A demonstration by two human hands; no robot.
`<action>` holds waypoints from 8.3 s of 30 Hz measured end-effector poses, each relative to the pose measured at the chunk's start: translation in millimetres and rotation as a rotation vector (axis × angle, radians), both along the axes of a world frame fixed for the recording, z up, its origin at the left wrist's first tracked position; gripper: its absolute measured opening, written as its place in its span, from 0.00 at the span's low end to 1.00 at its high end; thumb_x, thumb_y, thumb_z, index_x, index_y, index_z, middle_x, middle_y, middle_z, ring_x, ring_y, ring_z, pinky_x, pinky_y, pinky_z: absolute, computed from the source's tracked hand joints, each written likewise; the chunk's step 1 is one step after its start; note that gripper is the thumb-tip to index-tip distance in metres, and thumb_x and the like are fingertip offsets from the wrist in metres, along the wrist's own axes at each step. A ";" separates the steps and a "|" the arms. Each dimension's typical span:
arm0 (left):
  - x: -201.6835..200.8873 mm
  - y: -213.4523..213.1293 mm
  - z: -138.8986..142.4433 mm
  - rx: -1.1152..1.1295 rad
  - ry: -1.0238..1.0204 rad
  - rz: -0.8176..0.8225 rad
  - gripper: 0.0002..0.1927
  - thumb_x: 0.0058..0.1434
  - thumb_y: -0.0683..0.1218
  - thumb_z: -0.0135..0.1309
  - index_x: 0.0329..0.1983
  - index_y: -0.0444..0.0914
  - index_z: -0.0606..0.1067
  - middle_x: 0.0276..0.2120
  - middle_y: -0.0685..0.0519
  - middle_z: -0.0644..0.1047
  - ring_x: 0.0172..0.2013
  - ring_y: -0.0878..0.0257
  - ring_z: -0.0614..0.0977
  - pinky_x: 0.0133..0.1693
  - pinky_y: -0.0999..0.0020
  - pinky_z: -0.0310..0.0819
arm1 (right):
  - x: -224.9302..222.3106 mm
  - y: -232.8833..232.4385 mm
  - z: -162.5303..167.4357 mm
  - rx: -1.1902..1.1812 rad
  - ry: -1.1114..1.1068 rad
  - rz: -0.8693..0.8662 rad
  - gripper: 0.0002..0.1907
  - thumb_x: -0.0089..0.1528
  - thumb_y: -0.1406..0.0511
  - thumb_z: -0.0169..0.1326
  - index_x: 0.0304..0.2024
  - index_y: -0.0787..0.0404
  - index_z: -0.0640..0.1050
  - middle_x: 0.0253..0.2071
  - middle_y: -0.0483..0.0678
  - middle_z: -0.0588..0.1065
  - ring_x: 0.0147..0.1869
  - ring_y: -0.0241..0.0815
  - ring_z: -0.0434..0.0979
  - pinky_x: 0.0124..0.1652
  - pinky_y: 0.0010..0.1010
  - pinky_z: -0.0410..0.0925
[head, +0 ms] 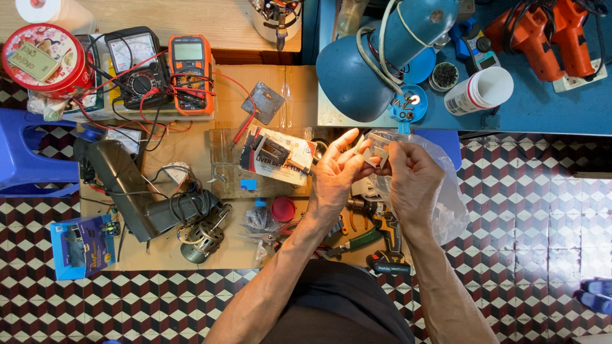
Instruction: The person assembles small electronic components on a cluttered workbench. They handle wires, a cylindrical coil, and a small black plastic housing, using pliers to strip and bend wires, then insert and secure them into the housing.
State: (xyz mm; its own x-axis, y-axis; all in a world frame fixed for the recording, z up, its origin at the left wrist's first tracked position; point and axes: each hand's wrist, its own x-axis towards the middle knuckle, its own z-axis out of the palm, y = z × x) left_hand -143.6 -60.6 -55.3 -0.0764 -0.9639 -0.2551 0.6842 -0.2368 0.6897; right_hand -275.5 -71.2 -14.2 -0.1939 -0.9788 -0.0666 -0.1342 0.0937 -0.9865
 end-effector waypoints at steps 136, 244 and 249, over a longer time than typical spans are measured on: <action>173.8 39.5 -17.1 -0.177 -1.277 0.197 0.27 0.61 0.45 0.60 0.61 0.33 0.69 0.53 0.39 0.78 0.54 0.49 0.82 0.55 0.57 0.79 | 59.2 120.2 12.5 0.074 0.379 0.058 0.07 0.65 0.67 0.59 0.44 0.63 0.83 0.37 0.45 0.79 0.36 0.34 0.76 0.36 0.25 0.69; 226.3 22.4 8.8 0.275 0.090 -0.763 0.52 0.48 0.66 0.72 0.64 0.23 0.71 0.53 0.39 0.80 0.51 0.53 0.83 0.55 0.53 0.79 | 43.2 19.5 53.9 -0.812 0.765 0.959 0.23 0.55 0.69 0.56 0.53 0.68 0.76 0.54 0.53 0.74 0.55 0.49 0.79 0.50 0.38 0.75; 221.8 21.3 13.0 0.297 0.091 -0.753 0.49 0.48 0.64 0.72 0.61 0.25 0.72 0.51 0.41 0.80 0.51 0.55 0.83 0.55 0.55 0.81 | 46.0 19.2 51.5 -0.879 0.772 0.968 0.21 0.56 0.68 0.55 0.52 0.68 0.76 0.53 0.53 0.74 0.54 0.48 0.78 0.52 0.39 0.75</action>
State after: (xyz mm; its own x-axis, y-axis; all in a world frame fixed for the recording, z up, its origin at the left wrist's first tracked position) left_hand 78.2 -39.3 -42.3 -0.7098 -0.5391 -0.4534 0.3193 -0.8200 0.4751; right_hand -229.5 -52.0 37.3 0.8136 -0.4198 0.4023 -0.2918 -0.8933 -0.3420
